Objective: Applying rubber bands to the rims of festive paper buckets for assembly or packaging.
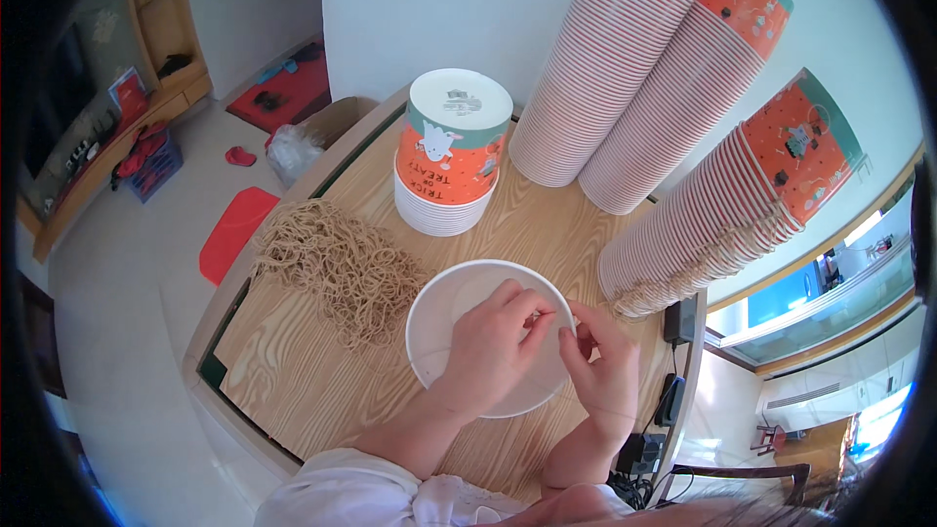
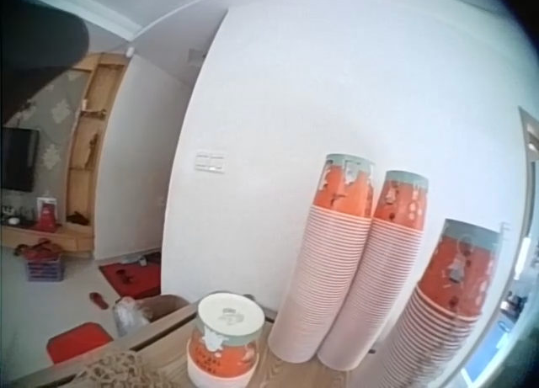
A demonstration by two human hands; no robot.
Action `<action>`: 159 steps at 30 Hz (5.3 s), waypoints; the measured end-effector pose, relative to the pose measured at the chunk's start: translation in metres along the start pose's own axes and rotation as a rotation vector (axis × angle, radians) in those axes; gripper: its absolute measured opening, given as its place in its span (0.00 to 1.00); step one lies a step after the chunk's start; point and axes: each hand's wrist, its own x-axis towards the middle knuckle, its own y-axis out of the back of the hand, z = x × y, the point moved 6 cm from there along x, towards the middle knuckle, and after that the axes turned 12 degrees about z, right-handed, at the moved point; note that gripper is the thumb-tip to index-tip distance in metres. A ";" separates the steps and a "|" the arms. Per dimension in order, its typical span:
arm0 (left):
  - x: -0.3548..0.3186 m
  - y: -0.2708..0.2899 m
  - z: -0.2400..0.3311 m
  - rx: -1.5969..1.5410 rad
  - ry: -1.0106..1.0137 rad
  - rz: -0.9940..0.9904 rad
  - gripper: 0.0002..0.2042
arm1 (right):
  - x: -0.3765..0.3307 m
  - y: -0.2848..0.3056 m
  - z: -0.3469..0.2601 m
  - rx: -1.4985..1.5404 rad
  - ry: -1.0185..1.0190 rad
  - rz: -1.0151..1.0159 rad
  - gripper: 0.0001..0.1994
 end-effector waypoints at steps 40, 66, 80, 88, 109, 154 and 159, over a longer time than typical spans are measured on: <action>0.001 0.001 -0.002 -0.029 0.009 0.029 0.04 | -0.001 0.000 -0.001 0.012 0.063 -0.017 0.20; 0.001 -0.003 -0.016 -0.346 0.164 -0.024 0.05 | -0.002 -0.003 -0.012 0.008 0.153 -0.073 0.21; -0.008 -0.008 -0.027 -0.583 0.459 -0.153 0.10 | -0.003 0.010 -0.016 0.167 0.173 0.019 0.15; -0.007 -0.001 -0.010 -0.561 0.450 -0.178 0.10 | -0.003 0.010 -0.016 0.212 0.150 0.045 0.09; -0.005 0.001 -0.016 -0.476 0.404 -0.156 0.10 | 0.002 0.013 -0.016 0.227 0.136 0.053 0.14; -0.010 -0.007 0.005 0.035 -0.134 -0.336 0.05 | 0.003 0.004 0.012 -0.046 0.148 -0.184 0.05; -0.008 -0.002 0.012 0.048 -0.231 -0.229 0.04 | 0.003 0.004 0.015 -0.032 0.116 -0.212 0.05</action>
